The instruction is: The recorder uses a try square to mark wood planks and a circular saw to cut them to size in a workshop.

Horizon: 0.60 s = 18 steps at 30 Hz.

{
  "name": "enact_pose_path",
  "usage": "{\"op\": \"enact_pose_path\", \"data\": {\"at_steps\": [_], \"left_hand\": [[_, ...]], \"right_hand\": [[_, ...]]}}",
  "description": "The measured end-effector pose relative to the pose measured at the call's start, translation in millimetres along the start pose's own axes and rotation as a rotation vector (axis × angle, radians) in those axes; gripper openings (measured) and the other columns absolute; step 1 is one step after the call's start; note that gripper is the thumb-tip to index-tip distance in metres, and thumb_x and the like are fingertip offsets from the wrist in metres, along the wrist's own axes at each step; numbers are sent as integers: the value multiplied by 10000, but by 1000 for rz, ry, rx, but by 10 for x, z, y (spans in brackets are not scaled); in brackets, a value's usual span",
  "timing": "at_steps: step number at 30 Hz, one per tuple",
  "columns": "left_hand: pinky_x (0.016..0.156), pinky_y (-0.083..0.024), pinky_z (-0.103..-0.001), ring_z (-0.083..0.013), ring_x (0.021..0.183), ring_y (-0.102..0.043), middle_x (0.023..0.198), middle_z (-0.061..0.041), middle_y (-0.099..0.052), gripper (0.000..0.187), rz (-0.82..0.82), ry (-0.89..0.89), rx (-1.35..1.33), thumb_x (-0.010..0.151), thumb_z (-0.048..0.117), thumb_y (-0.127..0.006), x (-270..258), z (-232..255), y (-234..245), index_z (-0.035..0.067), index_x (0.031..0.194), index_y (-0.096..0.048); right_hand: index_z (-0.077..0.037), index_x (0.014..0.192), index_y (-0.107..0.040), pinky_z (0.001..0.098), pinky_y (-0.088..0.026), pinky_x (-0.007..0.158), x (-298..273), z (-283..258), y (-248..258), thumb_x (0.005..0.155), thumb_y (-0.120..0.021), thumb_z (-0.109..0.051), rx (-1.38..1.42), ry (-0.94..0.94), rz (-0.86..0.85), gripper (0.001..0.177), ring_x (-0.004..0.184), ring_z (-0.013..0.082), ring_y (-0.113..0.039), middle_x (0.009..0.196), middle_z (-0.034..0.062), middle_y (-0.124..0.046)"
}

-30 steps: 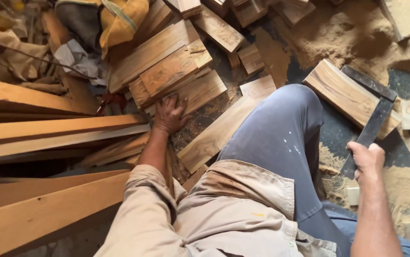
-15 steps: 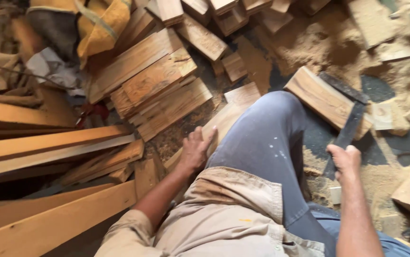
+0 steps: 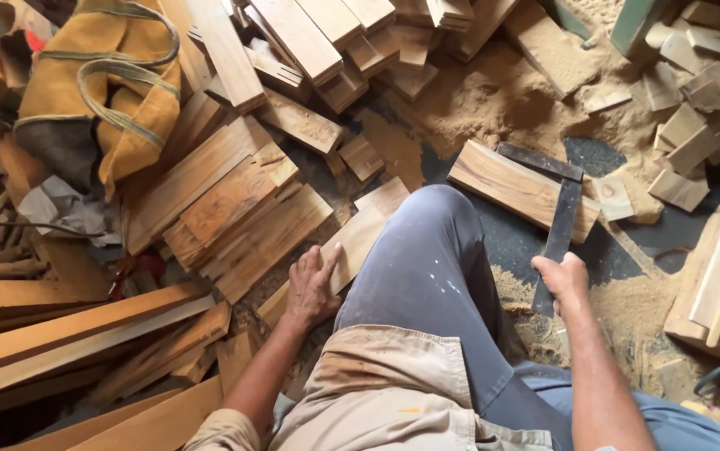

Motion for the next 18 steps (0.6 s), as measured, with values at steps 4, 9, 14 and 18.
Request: {"op": "enact_pose_path", "data": {"at_steps": [4,9,14,18], "left_hand": [[998,-394,-507,-388,1297,-463,1445,-205,-468,992,-53,76,21,580,160,-794,-61,-111,-56,223,1524,-496],[962,-390,-536,-401,1279,-454,1391,-217,-462,1023,-43,81,-12,526,249,-865,-15,-192,-41,213,1480,-499],[901,-420,-575,-388,1178,-498,1301,-169,-514,787,-121,182,35,686,294,-820,223,67,29,232,1419,-543],[865,-468,-543,-395,1086,-569,1227,-188,-602,583,-27,-43,50,863,116,-640,277,173,-155,184,1437,-559]], "right_hand": [[44,940,-671,393,-469,473,38,158,-67,793,-800,-216,-84,14,19,326,594,221,-628,774,147,-676],[78,953,-699,410,-505,492,123,141,-265,818,-853,-257,-157,33,1,392,609,240,-662,774,161,-697],[-16,811,-659,384,-457,481,80,248,-182,787,-878,-239,-15,162,52,314,542,165,-561,678,72,-645],[-41,760,-653,387,-495,482,-111,98,-87,738,-873,-305,-4,24,188,344,480,178,-603,586,76,-649]]}}
Point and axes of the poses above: each hand's wrist, its own x-axis towards the middle knuckle, its own y-axis out of the back of the hand, z = x × y, the point moved 3 cm from there along x, towards the middle knuckle
